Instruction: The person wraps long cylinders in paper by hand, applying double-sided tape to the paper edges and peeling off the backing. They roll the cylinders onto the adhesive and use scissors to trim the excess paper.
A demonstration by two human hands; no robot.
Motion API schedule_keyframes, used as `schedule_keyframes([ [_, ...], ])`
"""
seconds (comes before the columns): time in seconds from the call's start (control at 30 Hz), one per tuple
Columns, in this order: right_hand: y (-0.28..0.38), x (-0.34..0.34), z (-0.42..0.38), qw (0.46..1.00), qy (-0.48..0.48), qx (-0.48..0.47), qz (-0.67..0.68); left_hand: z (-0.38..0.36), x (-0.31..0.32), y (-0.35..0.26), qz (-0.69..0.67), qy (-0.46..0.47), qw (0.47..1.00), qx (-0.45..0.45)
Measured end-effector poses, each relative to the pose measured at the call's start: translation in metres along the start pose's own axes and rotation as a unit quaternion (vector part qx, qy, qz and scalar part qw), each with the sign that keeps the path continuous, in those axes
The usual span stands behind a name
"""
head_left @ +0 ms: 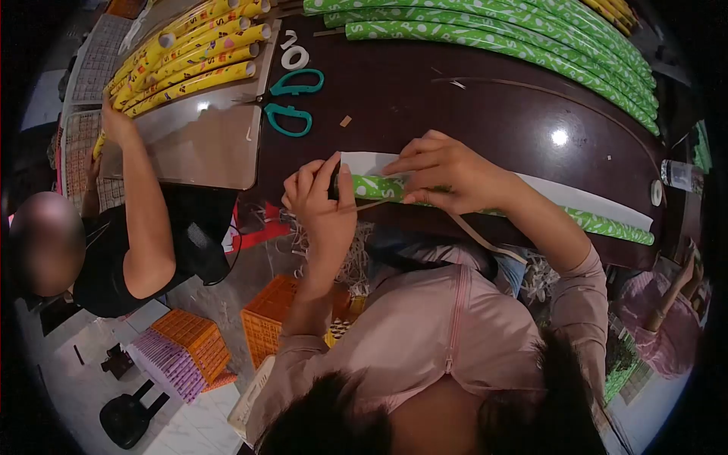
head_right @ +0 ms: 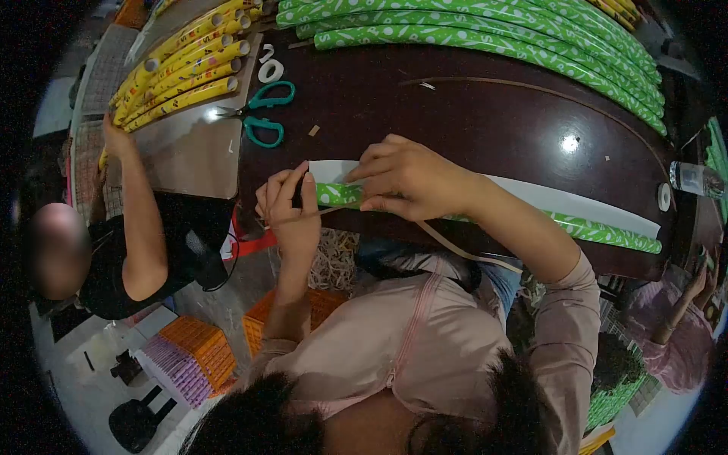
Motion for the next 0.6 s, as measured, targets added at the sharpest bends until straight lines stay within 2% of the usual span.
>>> schedule_keyframes([
  [0.2,0.001,0.008,0.0,0.997,0.025,-0.006,-0.075,-0.002,0.0,0.0,-0.006,-0.006,1.0,0.018],
  [0.47,-0.001,0.014,-0.003,0.994,0.0,-0.012,-0.107,0.001,-0.007,-0.016,0.209,0.002,0.967,0.147],
  [0.6,-0.001,0.014,-0.003,0.995,0.001,-0.008,-0.1,0.011,-0.012,-0.011,0.193,0.006,0.97,0.147],
])
Point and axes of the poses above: each hand's wrist, its own z-axis towards the middle knuckle, its own x-axis out of the palm, y = z × x, the point moved 3 cm from there along z, towards the middle knuckle, and after that the axes turned 2 degrees about x, right-handed, at the moved point
